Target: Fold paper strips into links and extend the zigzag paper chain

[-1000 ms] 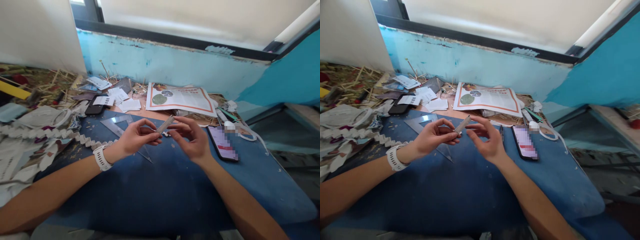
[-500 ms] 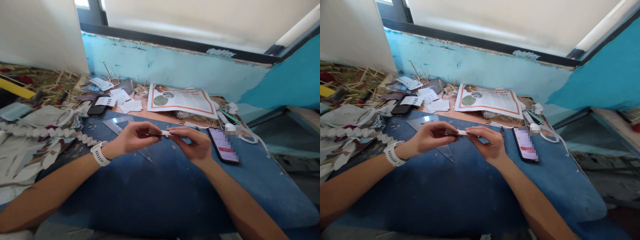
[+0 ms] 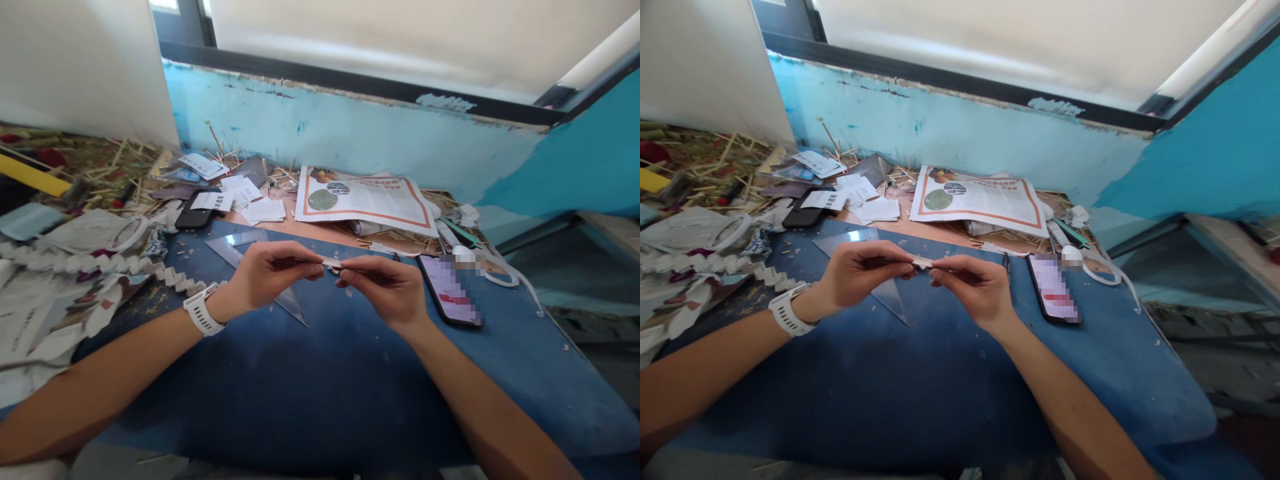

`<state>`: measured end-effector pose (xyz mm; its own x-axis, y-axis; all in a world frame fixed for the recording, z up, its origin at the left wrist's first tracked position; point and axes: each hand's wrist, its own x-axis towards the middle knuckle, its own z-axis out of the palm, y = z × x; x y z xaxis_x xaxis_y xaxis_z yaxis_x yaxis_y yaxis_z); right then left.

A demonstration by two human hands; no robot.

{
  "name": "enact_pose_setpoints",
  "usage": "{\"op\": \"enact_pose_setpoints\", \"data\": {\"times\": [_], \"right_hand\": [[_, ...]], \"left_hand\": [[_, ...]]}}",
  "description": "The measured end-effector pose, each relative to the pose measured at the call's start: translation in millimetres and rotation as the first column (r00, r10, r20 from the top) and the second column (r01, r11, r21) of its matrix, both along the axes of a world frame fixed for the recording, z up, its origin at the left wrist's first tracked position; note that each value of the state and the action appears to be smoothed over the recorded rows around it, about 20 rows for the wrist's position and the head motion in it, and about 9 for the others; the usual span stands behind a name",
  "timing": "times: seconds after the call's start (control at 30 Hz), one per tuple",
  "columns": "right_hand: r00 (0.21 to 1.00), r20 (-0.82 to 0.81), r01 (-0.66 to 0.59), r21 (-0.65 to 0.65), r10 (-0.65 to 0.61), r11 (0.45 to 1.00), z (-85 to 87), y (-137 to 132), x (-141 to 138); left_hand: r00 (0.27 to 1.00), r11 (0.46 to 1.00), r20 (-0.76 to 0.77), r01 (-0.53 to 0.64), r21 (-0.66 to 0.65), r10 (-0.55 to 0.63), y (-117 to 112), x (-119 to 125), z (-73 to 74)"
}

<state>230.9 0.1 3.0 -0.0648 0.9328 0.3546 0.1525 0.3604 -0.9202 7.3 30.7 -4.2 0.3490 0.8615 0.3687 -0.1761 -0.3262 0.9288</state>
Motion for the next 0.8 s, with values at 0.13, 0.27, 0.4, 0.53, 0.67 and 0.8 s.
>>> {"op": "enact_pose_setpoints", "data": {"times": [0.13,0.27,0.4,0.53,0.67,0.8], "right_hand": [[0.997,-0.025,0.076,0.033,-0.075,0.997,2.2,0.1,-3.6],[0.992,-0.029,0.124,0.006,-0.124,0.992,0.3,0.3,-4.3],[0.99,-0.043,0.132,-0.071,-0.135,0.989,-0.4,0.4,-4.3],[0.985,-0.115,0.117,-0.099,-0.128,0.988,0.3,1.2,-5.1],[0.983,-0.125,0.119,-0.1,-0.131,0.988,0.1,2.4,-4.9],[0.983,-0.104,0.141,-0.108,-0.153,0.984,-0.8,3.4,-4.0]], "left_hand": [[0.994,0.993,-0.011,-0.11,-0.041,0.11,-0.1,3.3,-1.5],[0.983,0.983,-0.023,-0.181,-0.04,0.18,-0.8,6.0,-2.1],[0.984,0.983,-0.013,-0.178,-0.049,0.177,-3.5,7.7,-1.4],[0.987,0.984,0.005,-0.157,-0.086,0.158,-5.0,9.0,-1.1],[0.99,0.986,0.061,-0.123,-0.116,0.13,-3.4,10.6,-1.3],[0.995,0.986,0.021,-0.09,-0.14,0.094,0.0,9.5,-2.9]]}}
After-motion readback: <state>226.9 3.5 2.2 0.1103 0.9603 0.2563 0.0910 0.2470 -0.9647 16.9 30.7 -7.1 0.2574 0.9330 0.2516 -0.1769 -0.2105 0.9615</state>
